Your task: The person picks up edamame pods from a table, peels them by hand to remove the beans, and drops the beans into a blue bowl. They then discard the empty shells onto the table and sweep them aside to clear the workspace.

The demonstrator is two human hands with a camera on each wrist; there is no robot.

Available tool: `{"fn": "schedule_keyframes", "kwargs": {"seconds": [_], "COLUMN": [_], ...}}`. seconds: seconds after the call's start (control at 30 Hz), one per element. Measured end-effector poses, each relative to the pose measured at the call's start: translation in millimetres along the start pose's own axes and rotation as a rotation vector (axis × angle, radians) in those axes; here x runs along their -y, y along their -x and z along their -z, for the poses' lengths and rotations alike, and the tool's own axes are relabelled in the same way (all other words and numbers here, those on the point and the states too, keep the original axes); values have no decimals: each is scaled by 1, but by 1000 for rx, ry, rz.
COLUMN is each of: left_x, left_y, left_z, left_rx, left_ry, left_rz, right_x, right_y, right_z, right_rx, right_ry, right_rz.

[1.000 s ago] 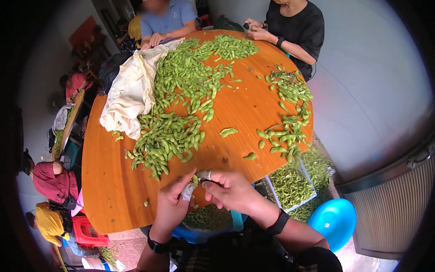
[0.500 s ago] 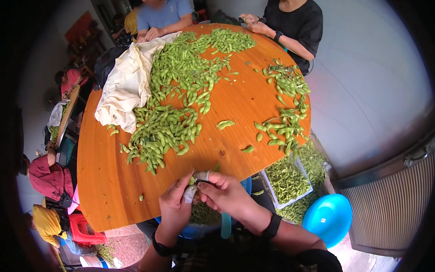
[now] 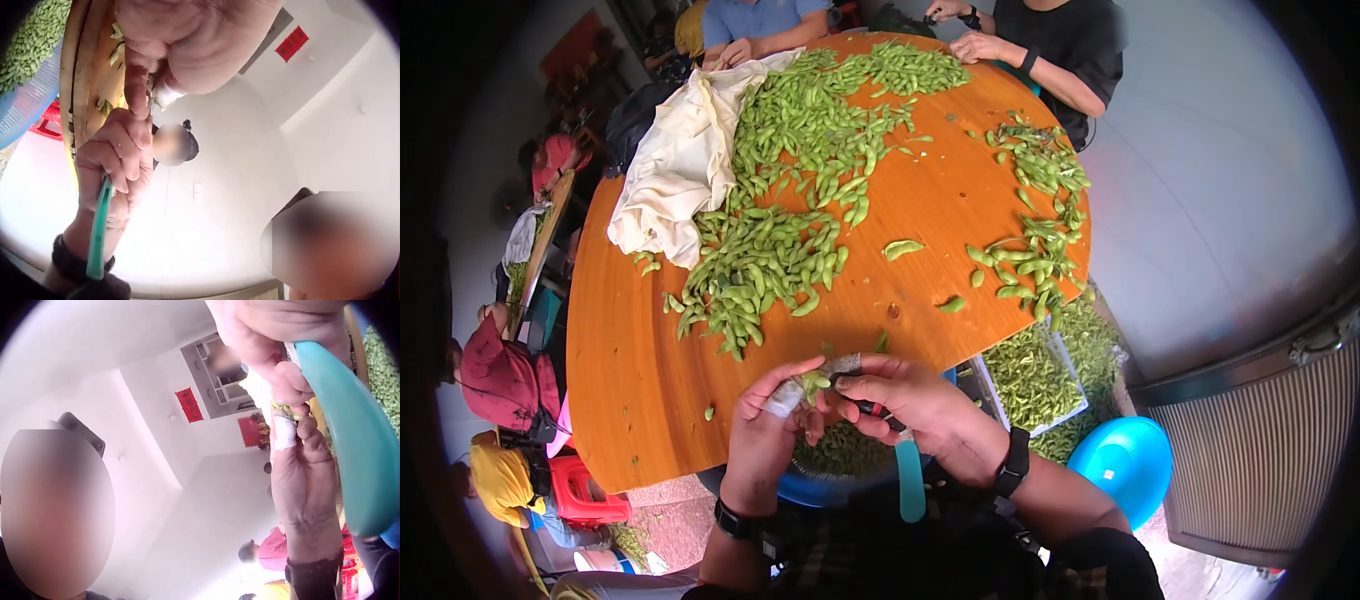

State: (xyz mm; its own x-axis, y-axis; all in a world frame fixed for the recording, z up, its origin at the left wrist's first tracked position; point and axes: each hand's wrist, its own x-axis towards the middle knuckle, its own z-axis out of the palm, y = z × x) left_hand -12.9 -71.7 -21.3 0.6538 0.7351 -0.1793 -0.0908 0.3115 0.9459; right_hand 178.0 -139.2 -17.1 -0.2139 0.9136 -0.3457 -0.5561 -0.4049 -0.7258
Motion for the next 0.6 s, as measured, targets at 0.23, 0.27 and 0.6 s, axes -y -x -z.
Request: {"fn": "schedule_keyframes", "kwargs": {"seconds": [0.23, 0.27, 0.6], "left_x": [11, 11, 11], "left_y": [-4, -2, 0], "left_z": [-12, -9, -1], "left_rx": [-123, -113, -46], "left_ry": [-216, -295, -247], "left_rz": [-172, -185, -104], "right_x": [-14, -11, -17], "right_y": [1, 2, 8], "right_z": [-23, -26, -34], "right_rx": [-210, -204, -274], "right_ry": [402, 423, 338], "right_rz": [316, 306, 356]}}
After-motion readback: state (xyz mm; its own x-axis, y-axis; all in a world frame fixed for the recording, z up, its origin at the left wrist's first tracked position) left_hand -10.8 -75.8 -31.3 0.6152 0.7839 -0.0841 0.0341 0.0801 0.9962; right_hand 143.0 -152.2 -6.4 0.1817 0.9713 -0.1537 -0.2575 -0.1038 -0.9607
